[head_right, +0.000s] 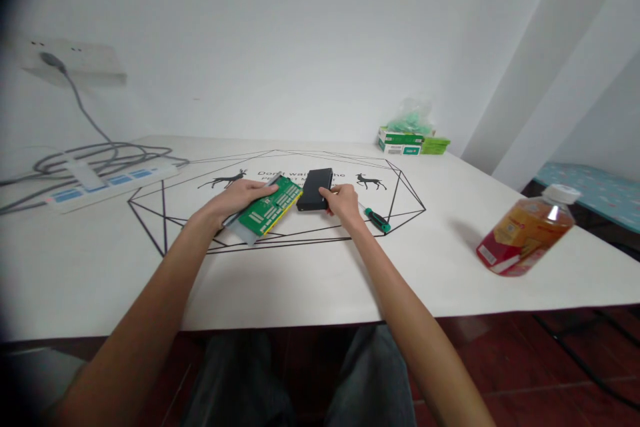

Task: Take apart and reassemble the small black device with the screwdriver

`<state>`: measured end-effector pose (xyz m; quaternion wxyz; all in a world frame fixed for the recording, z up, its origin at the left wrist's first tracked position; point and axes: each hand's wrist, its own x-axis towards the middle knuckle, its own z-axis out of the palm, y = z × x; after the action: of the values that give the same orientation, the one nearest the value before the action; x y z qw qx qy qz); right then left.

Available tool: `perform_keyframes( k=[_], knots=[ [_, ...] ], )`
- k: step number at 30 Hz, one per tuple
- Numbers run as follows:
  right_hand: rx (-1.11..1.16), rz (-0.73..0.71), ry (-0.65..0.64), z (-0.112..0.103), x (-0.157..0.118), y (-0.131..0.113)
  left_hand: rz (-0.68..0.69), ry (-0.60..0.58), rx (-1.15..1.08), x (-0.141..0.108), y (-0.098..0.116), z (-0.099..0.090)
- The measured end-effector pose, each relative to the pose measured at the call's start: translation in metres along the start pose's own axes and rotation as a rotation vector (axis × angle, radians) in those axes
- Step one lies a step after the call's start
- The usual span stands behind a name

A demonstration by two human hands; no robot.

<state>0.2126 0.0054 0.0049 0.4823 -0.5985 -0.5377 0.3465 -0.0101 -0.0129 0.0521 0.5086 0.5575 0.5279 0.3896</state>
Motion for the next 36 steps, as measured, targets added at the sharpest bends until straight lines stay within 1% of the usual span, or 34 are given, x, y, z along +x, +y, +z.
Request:
perform_keyframes(
  k=[3,5,7,9,11,12,15,16,18,21,23,24,25,27,30,31,32,33,36],
  knots=[
    [-0.022,-0.009,0.026,0.012,0.005,0.004,0.006,-0.266,0.235,-0.006,0.001,-0.001],
    [0.052,0.021,0.017,0.015,0.006,0.004,0.041,-0.425,0.35,-0.006,0.0,0.001],
    [0.175,0.084,-0.033,0.016,0.006,0.002,0.075,-0.526,0.45,-0.003,-0.004,0.005],
    [0.261,0.139,-0.095,0.014,0.004,-0.001,0.107,-0.566,0.526,0.002,-0.01,0.008],
    [0.274,0.161,-0.128,0.013,0.001,-0.002,0.19,-0.562,0.58,0.008,-0.016,0.012],
    [0.268,0.164,-0.134,0.013,0.0,-0.003,0.254,-0.541,0.618,0.011,-0.019,0.014],
    [0.191,0.115,-0.133,0.015,0.0,0.0,0.388,-0.479,0.722,0.015,-0.024,0.018],
    [0.112,0.071,-0.115,0.015,0.001,0.002,0.412,-0.469,0.743,0.015,-0.025,0.019],
    [-0.134,-0.06,-0.041,0.017,0.003,0.006,0.43,-0.469,0.776,0.013,-0.024,0.022],
    [-0.483,-0.252,0.054,0.018,0.004,0.008,0.436,-0.521,0.848,0.008,-0.022,0.026],
    [-0.589,-0.316,0.054,0.018,0.001,0.006,0.469,-0.527,0.919,0.006,-0.022,0.03],
    [-0.619,-0.325,0.055,0.016,0.0,0.002,0.494,-0.508,0.961,0.006,-0.023,0.031],
    [-0.647,-0.323,0.068,0.013,-0.002,-0.001,0.518,-0.482,1.003,0.005,-0.024,0.033],
    [-0.704,-0.271,0.147,0.001,-0.005,-0.01,0.554,-0.43,1.067,0.004,-0.026,0.036],
    [-0.799,-0.171,0.308,-0.029,-0.007,-0.02,0.6,-0.394,1.1,0.003,-0.027,0.039],
    [-0.836,-0.12,0.331,-0.042,-0.008,-0.021,0.622,-0.385,1.102,0.002,-0.027,0.039],
    [-0.876,-0.062,0.32,-0.054,-0.008,-0.02,0.645,-0.374,1.104,0.001,-0.027,0.04],
    [-0.912,-0.007,0.281,-0.066,-0.009,-0.018,0.665,-0.365,1.106,0.001,-0.028,0.04],
    [-0.966,0.178,0.009,-0.091,-0.013,-0.005,0.695,-0.349,1.108,0.002,-0.031,0.042]
  ],
)
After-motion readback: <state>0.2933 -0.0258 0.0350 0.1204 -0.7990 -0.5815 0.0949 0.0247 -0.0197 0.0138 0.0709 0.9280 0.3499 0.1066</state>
